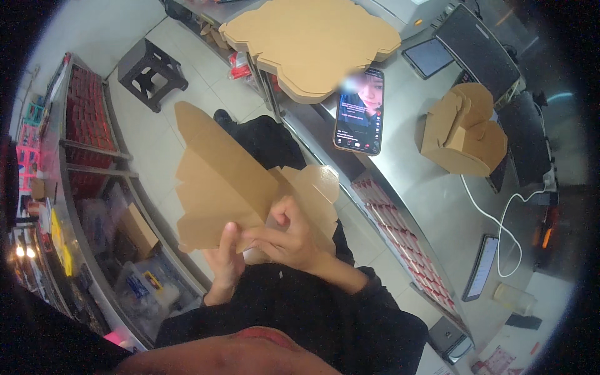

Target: The person folds flat cardboard pieces into small, box-like containers by hand. They repeatedly pick up a flat piece, fold the sides up, and tuck the flaps to form a finished box, placing the completed units into a stack on the counter.

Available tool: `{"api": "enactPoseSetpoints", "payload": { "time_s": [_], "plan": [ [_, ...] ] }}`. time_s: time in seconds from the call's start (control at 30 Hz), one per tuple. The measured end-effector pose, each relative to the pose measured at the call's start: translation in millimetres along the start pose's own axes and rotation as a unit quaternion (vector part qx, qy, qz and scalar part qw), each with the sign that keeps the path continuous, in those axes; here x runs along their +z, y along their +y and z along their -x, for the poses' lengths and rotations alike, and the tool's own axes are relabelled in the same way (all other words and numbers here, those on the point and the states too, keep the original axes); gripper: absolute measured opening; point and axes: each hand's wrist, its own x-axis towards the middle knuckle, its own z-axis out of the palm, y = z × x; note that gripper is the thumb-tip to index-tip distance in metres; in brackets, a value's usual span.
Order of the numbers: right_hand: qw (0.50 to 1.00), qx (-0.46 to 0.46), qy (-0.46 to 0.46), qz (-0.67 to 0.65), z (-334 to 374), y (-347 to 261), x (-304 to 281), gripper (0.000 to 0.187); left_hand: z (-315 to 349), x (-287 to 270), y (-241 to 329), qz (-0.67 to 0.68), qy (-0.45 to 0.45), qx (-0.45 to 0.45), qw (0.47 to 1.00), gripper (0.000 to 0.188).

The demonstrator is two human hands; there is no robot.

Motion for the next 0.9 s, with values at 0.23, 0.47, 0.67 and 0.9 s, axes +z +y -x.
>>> {"api": "enactPoseSetpoints", "payload": {
  "time_s": [0.23,0.47,0.67,0.9],
  "plan": [
    [0.972,0.167,0.089,-0.143,9.7,-8.7,15.3,0.016,0.7,22.8,-1.8,0.102,0.044,-0.028,0.993,0.037],
    [0.970,0.151,0.091,-0.167,9.7,-10.7,10.6,0.018,-0.5,22.1,-1.2,0.109,0.043,-0.045,0.992,0.045],
    [0.922,0.148,0.142,-0.329,3.4,-13.8,19.3,0.049,-4.9,-10.8,-10.8,0.116,-0.049,-0.012,0.992,0.051],
    [0.877,0.283,0.188,-0.340,-1.2,-12.4,25.8,0.086,-21.8,-3.6,-24.6,0.088,-0.046,-0.055,0.994,0.051]
  ]
}}
